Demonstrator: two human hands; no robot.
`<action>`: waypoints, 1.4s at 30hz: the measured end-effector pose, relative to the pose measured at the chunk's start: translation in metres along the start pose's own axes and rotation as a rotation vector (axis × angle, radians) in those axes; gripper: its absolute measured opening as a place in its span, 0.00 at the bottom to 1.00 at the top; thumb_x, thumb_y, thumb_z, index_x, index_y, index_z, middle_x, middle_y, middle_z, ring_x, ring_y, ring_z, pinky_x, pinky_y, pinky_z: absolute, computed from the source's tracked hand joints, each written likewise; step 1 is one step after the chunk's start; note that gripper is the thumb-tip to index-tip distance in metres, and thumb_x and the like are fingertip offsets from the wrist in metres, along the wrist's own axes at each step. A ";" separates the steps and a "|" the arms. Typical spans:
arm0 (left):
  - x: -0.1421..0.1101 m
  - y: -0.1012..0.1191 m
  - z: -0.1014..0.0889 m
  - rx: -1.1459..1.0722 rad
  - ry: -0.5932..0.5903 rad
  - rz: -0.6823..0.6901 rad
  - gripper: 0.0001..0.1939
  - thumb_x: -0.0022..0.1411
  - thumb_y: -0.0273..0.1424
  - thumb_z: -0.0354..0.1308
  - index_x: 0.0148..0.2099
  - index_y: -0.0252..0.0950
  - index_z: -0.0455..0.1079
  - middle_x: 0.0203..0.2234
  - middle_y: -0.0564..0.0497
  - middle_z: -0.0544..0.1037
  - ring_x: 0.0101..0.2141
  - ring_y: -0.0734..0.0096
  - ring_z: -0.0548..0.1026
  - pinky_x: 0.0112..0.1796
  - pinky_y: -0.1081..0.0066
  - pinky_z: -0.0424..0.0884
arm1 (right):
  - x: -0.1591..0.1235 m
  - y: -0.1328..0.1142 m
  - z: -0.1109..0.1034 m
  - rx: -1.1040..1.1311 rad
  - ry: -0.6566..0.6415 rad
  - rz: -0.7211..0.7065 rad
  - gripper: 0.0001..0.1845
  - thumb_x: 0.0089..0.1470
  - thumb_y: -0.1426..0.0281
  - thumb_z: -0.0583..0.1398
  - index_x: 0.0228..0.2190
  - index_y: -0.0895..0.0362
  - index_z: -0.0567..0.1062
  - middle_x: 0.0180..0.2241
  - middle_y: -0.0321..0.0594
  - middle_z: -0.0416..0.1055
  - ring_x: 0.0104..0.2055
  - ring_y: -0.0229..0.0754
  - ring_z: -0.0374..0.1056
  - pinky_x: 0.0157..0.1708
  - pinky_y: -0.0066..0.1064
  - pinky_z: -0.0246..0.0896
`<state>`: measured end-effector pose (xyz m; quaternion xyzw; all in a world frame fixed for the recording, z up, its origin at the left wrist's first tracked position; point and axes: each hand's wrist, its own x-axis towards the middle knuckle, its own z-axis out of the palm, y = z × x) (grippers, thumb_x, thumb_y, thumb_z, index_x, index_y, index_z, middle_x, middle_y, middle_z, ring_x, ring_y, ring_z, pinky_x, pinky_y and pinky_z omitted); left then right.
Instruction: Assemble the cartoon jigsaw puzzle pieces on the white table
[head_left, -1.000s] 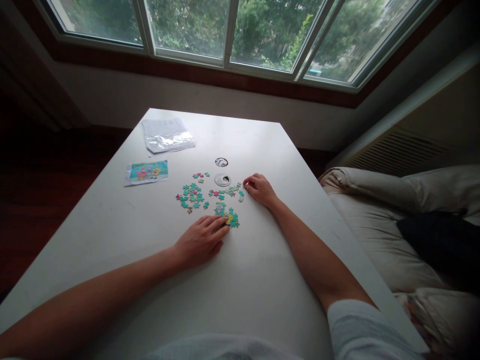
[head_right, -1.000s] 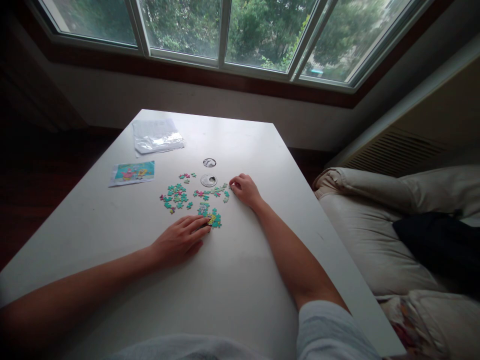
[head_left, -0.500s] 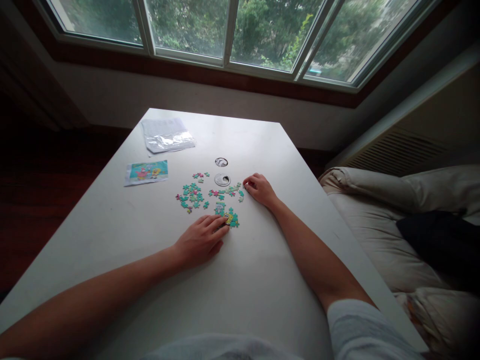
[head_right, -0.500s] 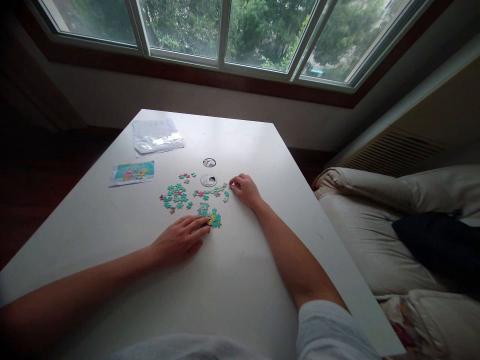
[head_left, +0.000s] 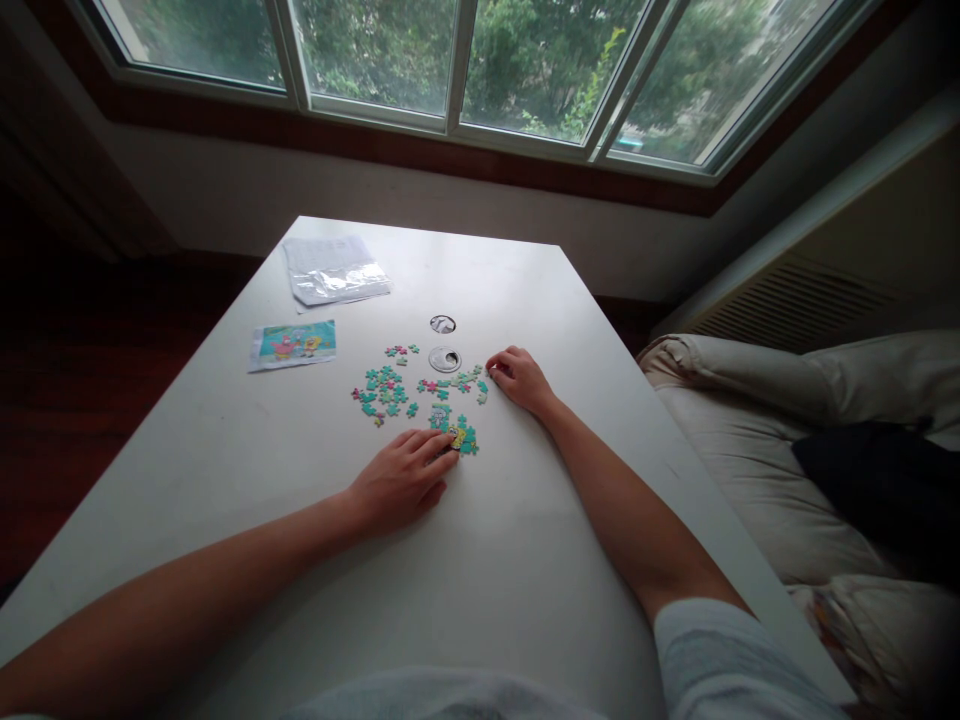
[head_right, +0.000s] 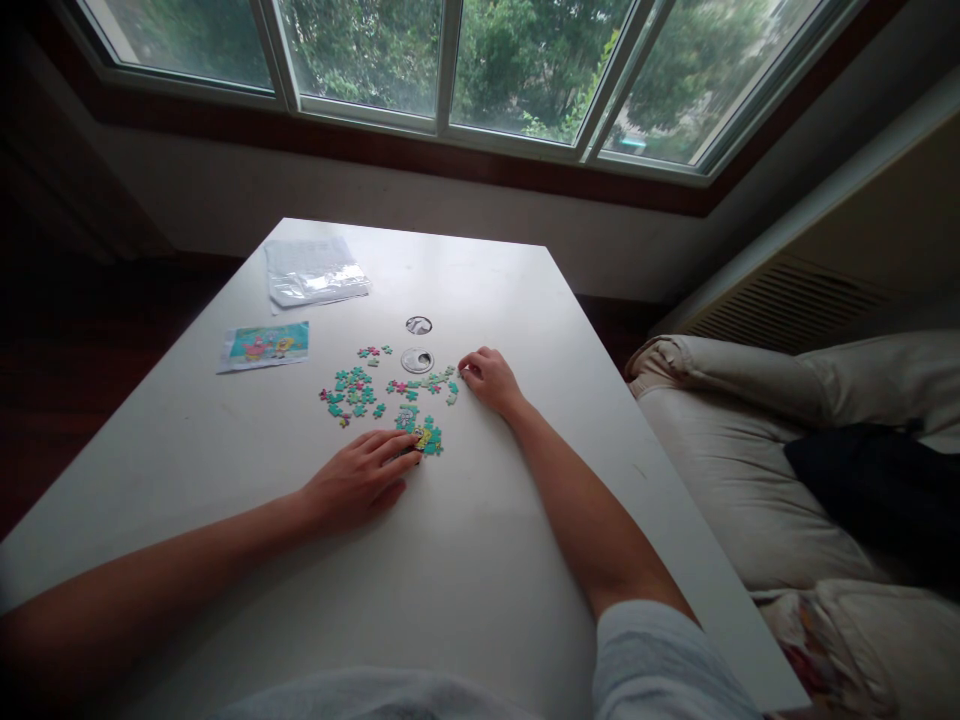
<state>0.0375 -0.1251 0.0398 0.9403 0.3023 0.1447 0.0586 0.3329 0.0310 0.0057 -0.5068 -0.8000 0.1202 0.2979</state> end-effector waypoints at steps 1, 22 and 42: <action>0.000 0.000 0.000 0.000 0.001 -0.001 0.20 0.68 0.30 0.53 0.61 0.37 0.66 0.61 0.42 0.69 0.61 0.55 0.66 0.61 0.53 0.64 | 0.000 0.000 0.000 0.001 0.000 0.000 0.08 0.58 0.70 0.60 0.37 0.53 0.80 0.34 0.41 0.69 0.40 0.46 0.64 0.44 0.38 0.61; -0.001 -0.002 0.002 -0.009 0.006 0.004 0.21 0.67 0.30 0.54 0.62 0.38 0.66 0.62 0.42 0.68 0.60 0.54 0.66 0.61 0.53 0.64 | 0.003 0.010 0.004 0.028 -0.010 0.023 0.17 0.55 0.80 0.54 0.33 0.53 0.80 0.36 0.42 0.71 0.44 0.47 0.65 0.48 0.38 0.61; -0.001 -0.002 0.001 -0.009 0.003 0.005 0.21 0.67 0.30 0.54 0.61 0.38 0.66 0.61 0.43 0.69 0.60 0.54 0.66 0.61 0.53 0.64 | 0.002 0.008 0.005 0.011 0.003 0.008 0.17 0.54 0.80 0.54 0.33 0.53 0.80 0.35 0.42 0.70 0.42 0.47 0.65 0.47 0.38 0.61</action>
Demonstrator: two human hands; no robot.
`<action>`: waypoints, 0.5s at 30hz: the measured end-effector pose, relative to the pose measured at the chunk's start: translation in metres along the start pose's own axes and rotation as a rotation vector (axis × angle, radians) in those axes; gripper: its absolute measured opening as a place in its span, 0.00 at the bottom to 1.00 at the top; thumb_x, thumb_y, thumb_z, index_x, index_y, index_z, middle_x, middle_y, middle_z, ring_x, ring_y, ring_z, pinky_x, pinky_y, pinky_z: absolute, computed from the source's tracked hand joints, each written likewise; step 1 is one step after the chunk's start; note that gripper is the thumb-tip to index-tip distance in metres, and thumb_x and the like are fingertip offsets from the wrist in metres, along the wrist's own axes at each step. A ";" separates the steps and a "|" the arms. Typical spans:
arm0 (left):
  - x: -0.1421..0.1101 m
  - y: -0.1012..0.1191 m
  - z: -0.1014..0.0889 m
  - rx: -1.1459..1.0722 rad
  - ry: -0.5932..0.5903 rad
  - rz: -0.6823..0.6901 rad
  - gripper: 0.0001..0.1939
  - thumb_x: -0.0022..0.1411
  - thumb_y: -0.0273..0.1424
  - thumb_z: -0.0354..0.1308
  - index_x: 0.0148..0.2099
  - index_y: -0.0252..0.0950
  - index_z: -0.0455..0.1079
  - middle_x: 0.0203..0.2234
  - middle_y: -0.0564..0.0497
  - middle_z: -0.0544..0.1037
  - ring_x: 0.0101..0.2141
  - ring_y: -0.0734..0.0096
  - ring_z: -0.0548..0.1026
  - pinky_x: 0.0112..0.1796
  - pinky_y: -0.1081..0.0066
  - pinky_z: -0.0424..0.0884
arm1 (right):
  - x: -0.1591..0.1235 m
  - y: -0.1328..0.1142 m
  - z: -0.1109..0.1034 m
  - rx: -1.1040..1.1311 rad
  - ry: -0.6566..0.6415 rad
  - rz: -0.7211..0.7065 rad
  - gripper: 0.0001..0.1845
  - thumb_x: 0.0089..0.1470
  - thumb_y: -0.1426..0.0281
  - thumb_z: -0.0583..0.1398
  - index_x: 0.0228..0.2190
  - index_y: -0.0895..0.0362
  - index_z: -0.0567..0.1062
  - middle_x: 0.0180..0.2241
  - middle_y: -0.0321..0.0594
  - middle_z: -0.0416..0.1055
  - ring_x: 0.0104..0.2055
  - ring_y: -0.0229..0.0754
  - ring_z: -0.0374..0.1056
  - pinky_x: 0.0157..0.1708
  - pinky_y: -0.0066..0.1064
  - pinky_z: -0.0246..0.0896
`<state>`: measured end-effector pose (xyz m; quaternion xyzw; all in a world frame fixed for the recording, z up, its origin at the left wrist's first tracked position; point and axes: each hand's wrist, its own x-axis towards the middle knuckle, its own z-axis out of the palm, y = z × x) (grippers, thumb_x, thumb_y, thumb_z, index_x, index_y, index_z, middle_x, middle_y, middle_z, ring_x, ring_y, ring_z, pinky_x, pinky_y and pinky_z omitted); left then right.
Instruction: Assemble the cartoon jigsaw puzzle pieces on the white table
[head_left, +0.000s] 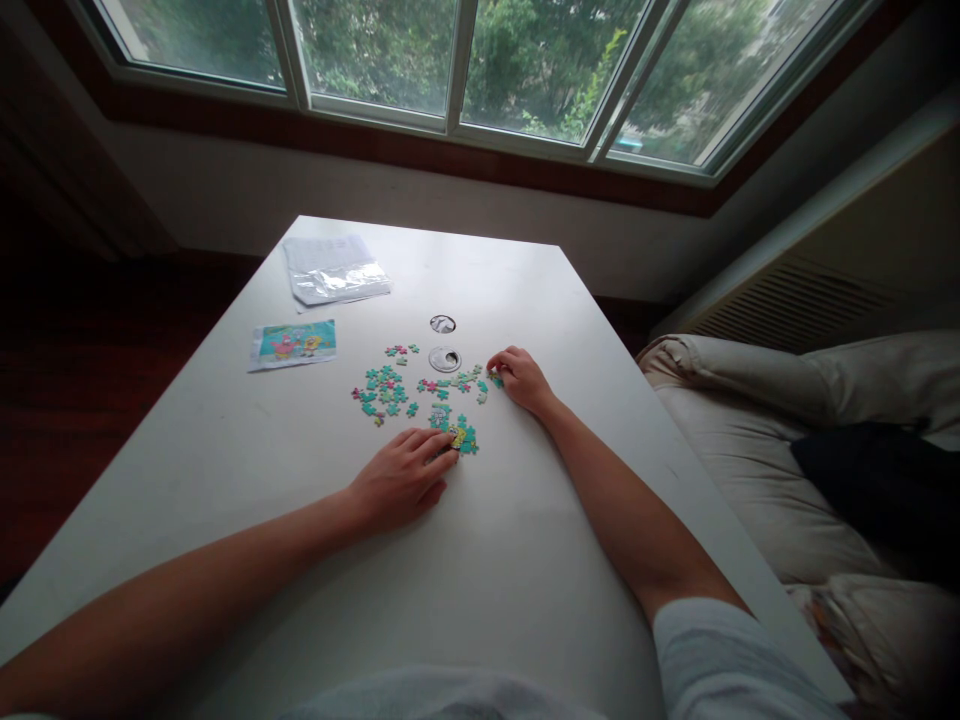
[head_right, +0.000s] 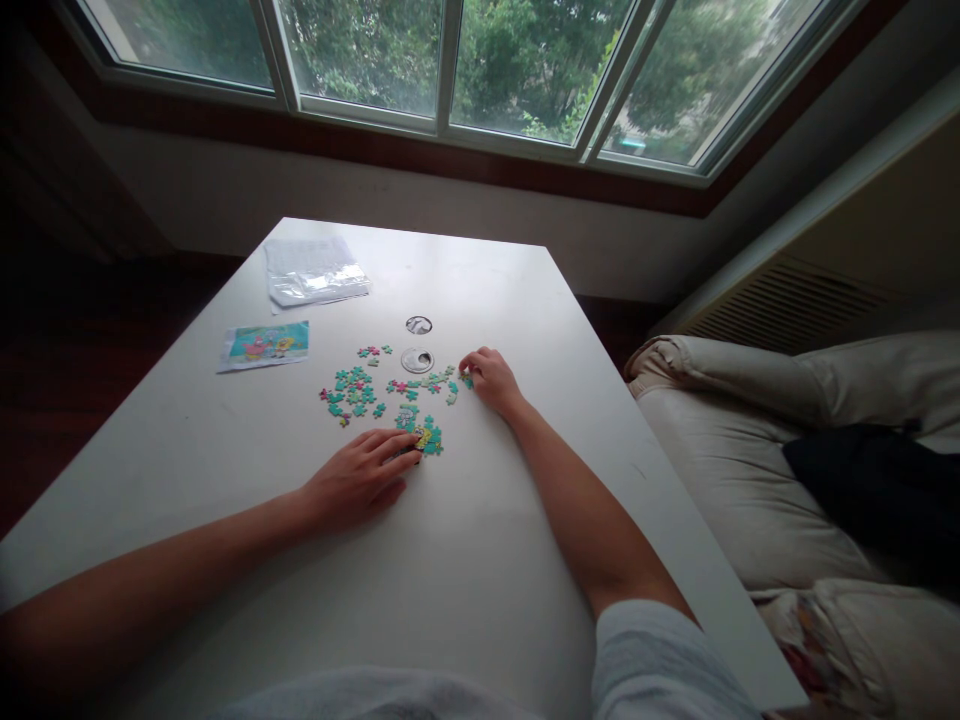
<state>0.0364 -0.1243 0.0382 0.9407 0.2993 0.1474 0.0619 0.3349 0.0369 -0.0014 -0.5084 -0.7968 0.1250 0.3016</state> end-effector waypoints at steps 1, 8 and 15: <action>0.000 0.000 0.000 0.002 -0.002 0.001 0.21 0.67 0.30 0.54 0.61 0.38 0.66 0.62 0.43 0.68 0.60 0.54 0.66 0.61 0.53 0.63 | 0.000 -0.001 0.000 -0.001 0.001 -0.002 0.16 0.54 0.80 0.54 0.33 0.53 0.80 0.35 0.42 0.70 0.42 0.47 0.65 0.47 0.38 0.61; -0.001 -0.001 -0.001 0.007 -0.012 -0.003 0.21 0.68 0.30 0.54 0.62 0.38 0.66 0.62 0.43 0.68 0.60 0.54 0.66 0.61 0.53 0.63 | 0.000 -0.002 -0.009 -0.050 -0.047 0.034 0.04 0.54 0.67 0.63 0.32 0.53 0.78 0.32 0.39 0.68 0.37 0.44 0.63 0.41 0.36 0.60; 0.000 -0.001 -0.001 0.009 -0.005 0.000 0.21 0.68 0.30 0.53 0.61 0.38 0.66 0.61 0.43 0.68 0.60 0.54 0.66 0.61 0.53 0.63 | 0.000 -0.007 -0.011 -0.018 -0.131 -0.036 0.05 0.55 0.70 0.62 0.34 0.53 0.79 0.33 0.39 0.68 0.38 0.44 0.64 0.42 0.35 0.60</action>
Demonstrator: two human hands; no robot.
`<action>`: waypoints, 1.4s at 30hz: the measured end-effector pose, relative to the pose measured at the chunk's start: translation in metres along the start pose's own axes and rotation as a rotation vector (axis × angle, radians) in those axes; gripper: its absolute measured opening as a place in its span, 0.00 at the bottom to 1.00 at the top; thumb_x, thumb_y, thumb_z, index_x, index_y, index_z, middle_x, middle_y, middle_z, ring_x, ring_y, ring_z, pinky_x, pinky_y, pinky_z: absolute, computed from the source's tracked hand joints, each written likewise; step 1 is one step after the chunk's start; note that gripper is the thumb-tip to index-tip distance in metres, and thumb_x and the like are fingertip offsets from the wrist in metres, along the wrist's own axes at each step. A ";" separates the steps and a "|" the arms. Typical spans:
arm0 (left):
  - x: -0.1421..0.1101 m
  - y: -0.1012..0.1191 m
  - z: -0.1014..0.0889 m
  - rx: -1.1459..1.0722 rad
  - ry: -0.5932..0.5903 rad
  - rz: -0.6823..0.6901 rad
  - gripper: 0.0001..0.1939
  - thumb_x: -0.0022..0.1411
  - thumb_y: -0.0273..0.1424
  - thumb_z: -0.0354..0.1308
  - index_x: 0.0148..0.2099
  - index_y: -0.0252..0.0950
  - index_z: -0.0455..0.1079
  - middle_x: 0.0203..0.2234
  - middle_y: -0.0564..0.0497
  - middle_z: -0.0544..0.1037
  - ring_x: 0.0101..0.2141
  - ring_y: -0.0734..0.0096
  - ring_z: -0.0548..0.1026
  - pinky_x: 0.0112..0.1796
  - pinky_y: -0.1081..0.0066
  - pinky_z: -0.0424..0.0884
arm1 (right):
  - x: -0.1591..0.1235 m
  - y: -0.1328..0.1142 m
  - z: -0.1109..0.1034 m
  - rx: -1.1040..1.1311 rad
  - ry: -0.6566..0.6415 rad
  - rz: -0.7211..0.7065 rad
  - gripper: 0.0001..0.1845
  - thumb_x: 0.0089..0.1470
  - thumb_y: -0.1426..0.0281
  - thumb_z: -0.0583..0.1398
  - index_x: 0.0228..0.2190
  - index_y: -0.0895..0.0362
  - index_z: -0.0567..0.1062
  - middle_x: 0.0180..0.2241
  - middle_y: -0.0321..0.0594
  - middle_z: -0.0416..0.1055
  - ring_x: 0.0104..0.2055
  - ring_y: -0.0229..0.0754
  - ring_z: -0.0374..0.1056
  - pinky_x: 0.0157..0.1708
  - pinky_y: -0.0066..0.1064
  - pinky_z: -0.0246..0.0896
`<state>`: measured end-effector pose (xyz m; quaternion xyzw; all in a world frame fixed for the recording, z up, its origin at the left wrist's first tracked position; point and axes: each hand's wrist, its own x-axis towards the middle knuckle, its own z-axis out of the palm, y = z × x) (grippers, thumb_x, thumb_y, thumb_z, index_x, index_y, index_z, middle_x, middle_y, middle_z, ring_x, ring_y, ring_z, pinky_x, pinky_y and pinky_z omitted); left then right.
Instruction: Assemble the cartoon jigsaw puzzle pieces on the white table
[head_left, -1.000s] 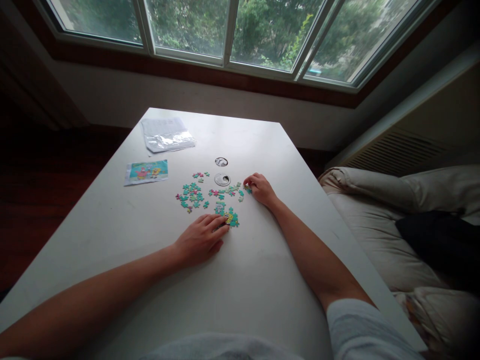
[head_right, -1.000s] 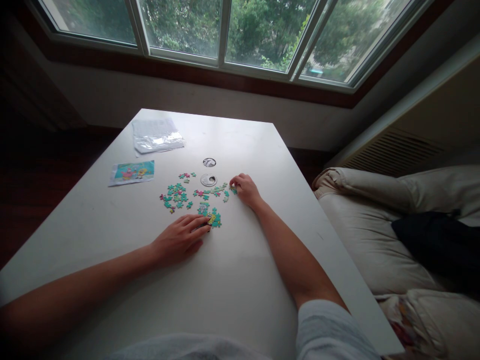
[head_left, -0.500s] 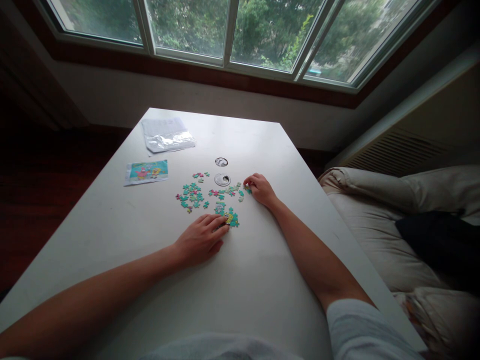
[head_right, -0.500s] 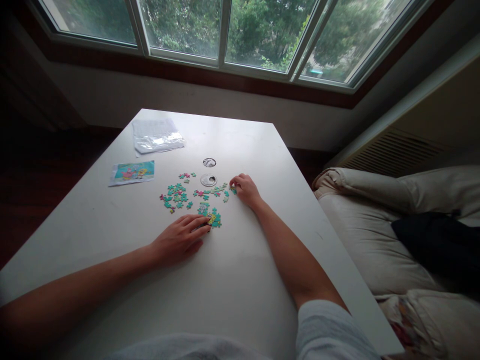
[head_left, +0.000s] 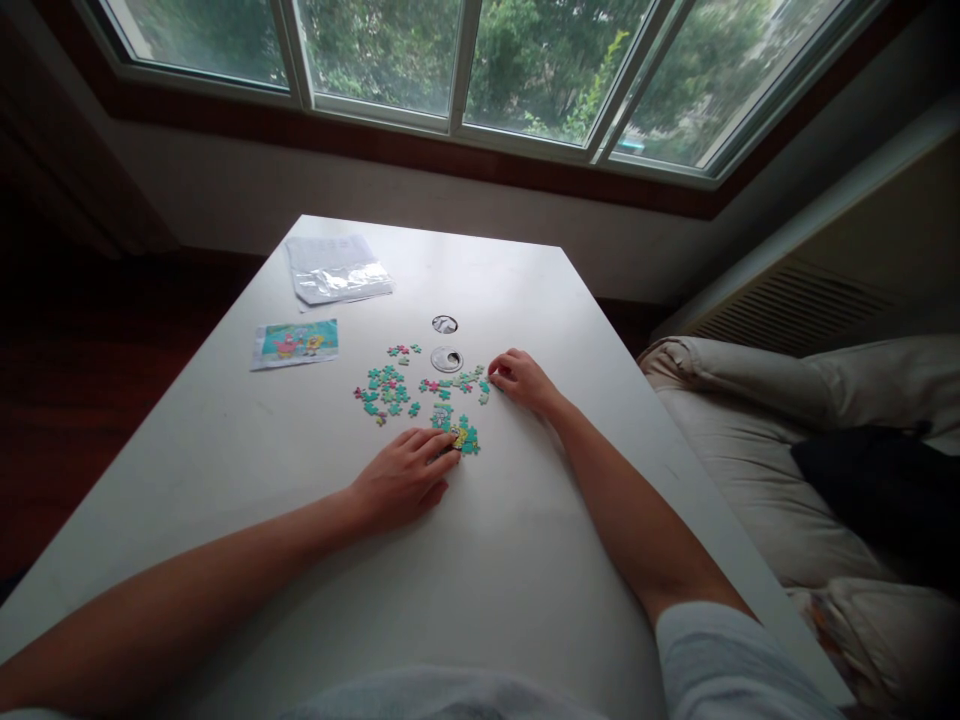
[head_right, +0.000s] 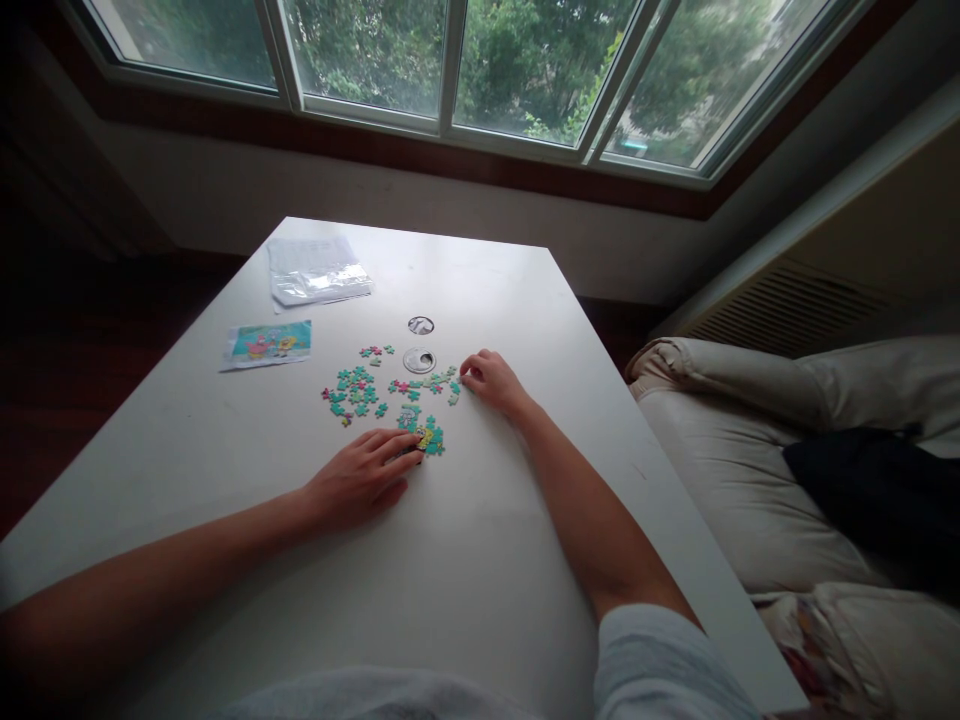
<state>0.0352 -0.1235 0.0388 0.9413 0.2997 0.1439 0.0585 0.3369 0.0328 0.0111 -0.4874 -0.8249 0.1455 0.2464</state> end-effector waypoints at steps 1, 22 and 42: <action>0.000 0.000 0.000 0.001 -0.001 0.000 0.21 0.68 0.30 0.53 0.61 0.38 0.66 0.61 0.43 0.68 0.60 0.54 0.66 0.61 0.53 0.63 | 0.000 -0.001 0.001 0.016 0.001 -0.012 0.06 0.56 0.72 0.61 0.34 0.53 0.80 0.34 0.40 0.68 0.39 0.44 0.65 0.42 0.35 0.61; 0.001 0.003 -0.002 0.002 -0.004 -0.005 0.20 0.67 0.30 0.54 0.61 0.38 0.66 0.62 0.44 0.69 0.60 0.54 0.66 0.61 0.54 0.64 | -0.002 -0.001 0.011 0.024 0.116 -0.004 0.10 0.57 0.75 0.58 0.35 0.53 0.80 0.35 0.41 0.70 0.41 0.46 0.64 0.42 0.36 0.60; 0.000 0.003 -0.001 -0.002 -0.002 0.000 0.20 0.68 0.30 0.53 0.61 0.38 0.66 0.61 0.43 0.69 0.60 0.54 0.66 0.61 0.52 0.65 | -0.002 -0.002 0.011 0.025 0.112 0.016 0.10 0.57 0.75 0.58 0.35 0.53 0.80 0.34 0.41 0.70 0.40 0.45 0.64 0.43 0.36 0.60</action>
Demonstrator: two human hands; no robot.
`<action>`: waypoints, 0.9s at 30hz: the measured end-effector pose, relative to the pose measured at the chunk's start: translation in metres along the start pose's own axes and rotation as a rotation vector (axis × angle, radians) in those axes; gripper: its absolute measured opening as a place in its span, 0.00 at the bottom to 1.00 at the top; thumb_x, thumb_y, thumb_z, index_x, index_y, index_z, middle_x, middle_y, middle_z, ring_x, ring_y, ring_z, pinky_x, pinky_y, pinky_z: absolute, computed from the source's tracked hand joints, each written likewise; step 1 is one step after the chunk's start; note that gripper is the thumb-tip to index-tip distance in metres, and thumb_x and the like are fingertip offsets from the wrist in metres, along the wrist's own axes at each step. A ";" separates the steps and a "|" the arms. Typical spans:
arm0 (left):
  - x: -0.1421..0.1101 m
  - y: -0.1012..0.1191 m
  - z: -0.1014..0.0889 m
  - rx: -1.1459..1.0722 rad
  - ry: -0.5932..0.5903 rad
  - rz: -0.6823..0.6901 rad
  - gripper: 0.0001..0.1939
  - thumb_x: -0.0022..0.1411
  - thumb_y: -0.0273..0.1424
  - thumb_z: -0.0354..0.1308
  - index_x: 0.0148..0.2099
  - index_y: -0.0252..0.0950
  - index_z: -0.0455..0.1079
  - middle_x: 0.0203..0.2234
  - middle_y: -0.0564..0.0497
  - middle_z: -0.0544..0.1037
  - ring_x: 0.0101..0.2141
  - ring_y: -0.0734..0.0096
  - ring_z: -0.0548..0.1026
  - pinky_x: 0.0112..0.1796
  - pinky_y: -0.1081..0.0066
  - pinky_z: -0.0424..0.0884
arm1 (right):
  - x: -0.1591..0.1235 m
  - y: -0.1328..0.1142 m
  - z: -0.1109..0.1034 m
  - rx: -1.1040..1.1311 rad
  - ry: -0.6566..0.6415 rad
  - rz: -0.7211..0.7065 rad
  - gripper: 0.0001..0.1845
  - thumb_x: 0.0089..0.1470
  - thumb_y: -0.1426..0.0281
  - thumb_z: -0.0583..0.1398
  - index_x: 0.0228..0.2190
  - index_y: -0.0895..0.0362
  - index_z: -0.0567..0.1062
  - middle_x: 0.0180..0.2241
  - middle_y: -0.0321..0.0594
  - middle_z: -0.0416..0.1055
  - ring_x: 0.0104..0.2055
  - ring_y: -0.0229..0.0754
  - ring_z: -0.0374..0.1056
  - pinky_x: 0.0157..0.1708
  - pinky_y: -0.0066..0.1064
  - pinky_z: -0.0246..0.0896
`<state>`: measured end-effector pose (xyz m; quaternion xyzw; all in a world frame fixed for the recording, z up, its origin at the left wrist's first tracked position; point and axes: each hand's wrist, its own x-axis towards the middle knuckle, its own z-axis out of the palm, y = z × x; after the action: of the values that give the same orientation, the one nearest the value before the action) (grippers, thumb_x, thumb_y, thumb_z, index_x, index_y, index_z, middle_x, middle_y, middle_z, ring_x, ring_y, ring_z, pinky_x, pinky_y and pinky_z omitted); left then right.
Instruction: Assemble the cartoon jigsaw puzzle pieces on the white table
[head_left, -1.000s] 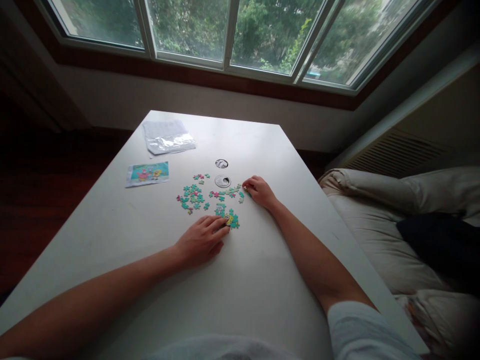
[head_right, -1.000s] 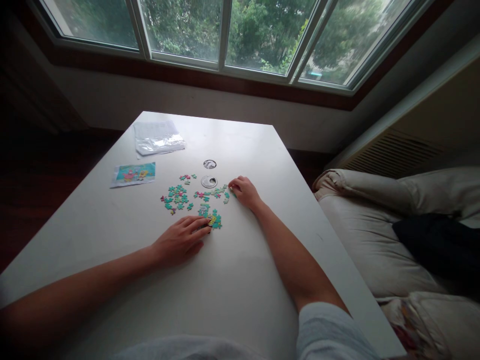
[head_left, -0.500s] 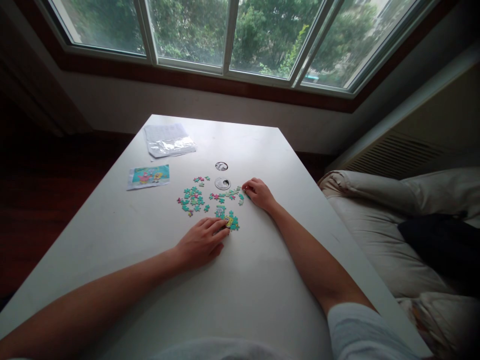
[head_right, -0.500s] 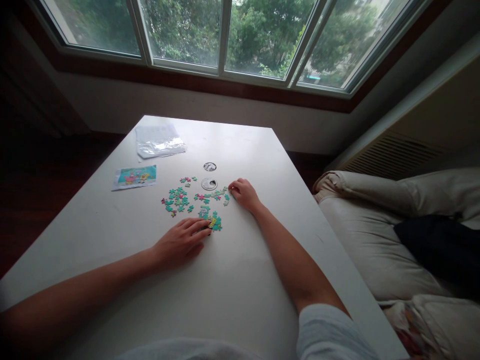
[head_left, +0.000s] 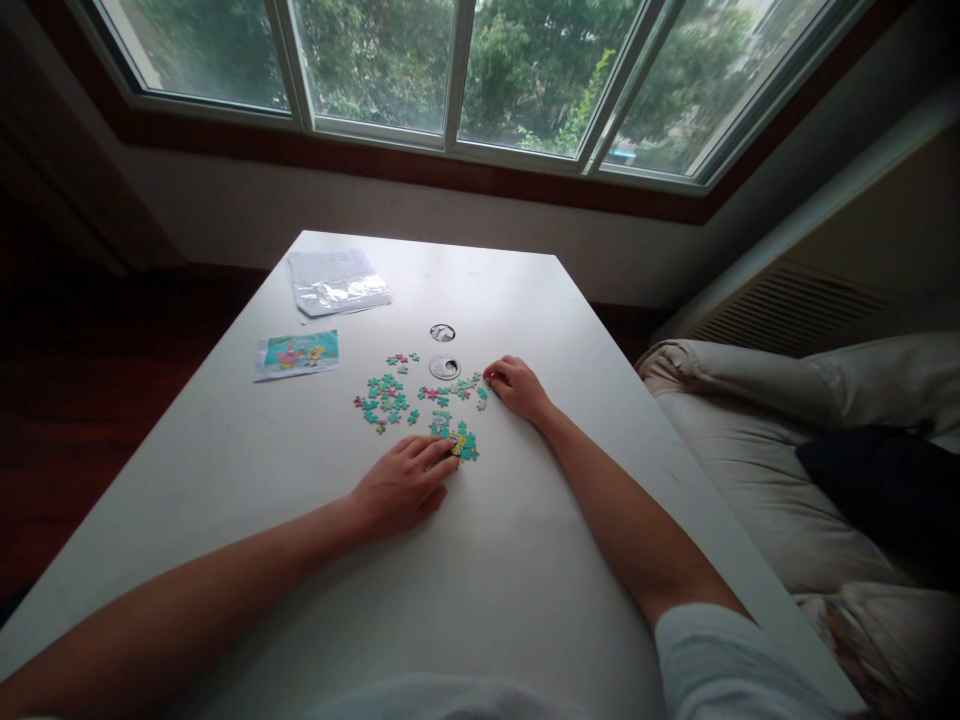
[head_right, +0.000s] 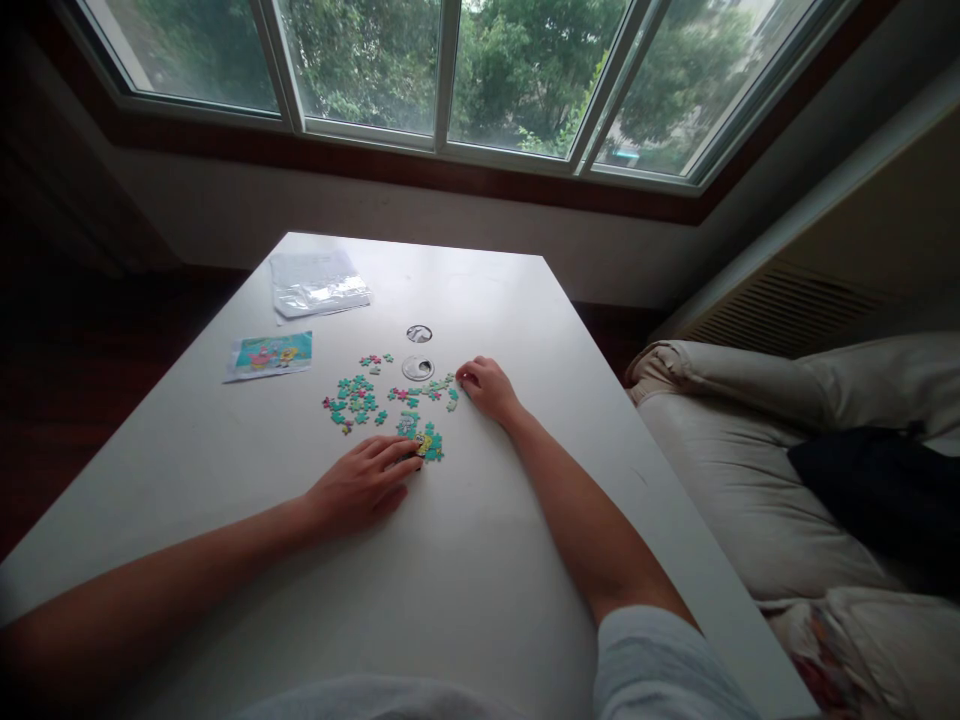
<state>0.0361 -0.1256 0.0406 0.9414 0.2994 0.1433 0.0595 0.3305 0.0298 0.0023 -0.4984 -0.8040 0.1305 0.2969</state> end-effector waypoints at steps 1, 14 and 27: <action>0.000 0.000 0.000 -0.002 0.000 0.000 0.20 0.68 0.30 0.53 0.61 0.38 0.66 0.61 0.43 0.69 0.60 0.54 0.66 0.61 0.52 0.64 | 0.000 0.000 0.000 0.002 0.002 -0.001 0.10 0.57 0.74 0.58 0.35 0.53 0.80 0.34 0.41 0.70 0.40 0.45 0.64 0.43 0.36 0.60; 0.002 -0.003 0.000 -0.014 0.019 0.006 0.22 0.66 0.31 0.55 0.62 0.40 0.65 0.61 0.44 0.69 0.60 0.56 0.66 0.61 0.54 0.65 | -0.003 -0.002 0.000 -0.035 0.027 0.005 0.09 0.56 0.73 0.59 0.35 0.53 0.80 0.34 0.40 0.70 0.40 0.45 0.64 0.43 0.36 0.61; 0.003 0.004 -0.005 -0.023 0.053 0.026 0.25 0.69 0.31 0.51 0.67 0.40 0.61 0.60 0.43 0.71 0.57 0.59 0.69 0.58 0.56 0.67 | -0.021 -0.025 -0.002 -0.218 0.135 0.008 0.08 0.63 0.66 0.58 0.36 0.53 0.78 0.36 0.45 0.70 0.43 0.50 0.62 0.48 0.42 0.60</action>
<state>0.0389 -0.1267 0.0468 0.9403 0.2870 0.1725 0.0604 0.3201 -0.0006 0.0093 -0.5386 -0.7895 0.0096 0.2941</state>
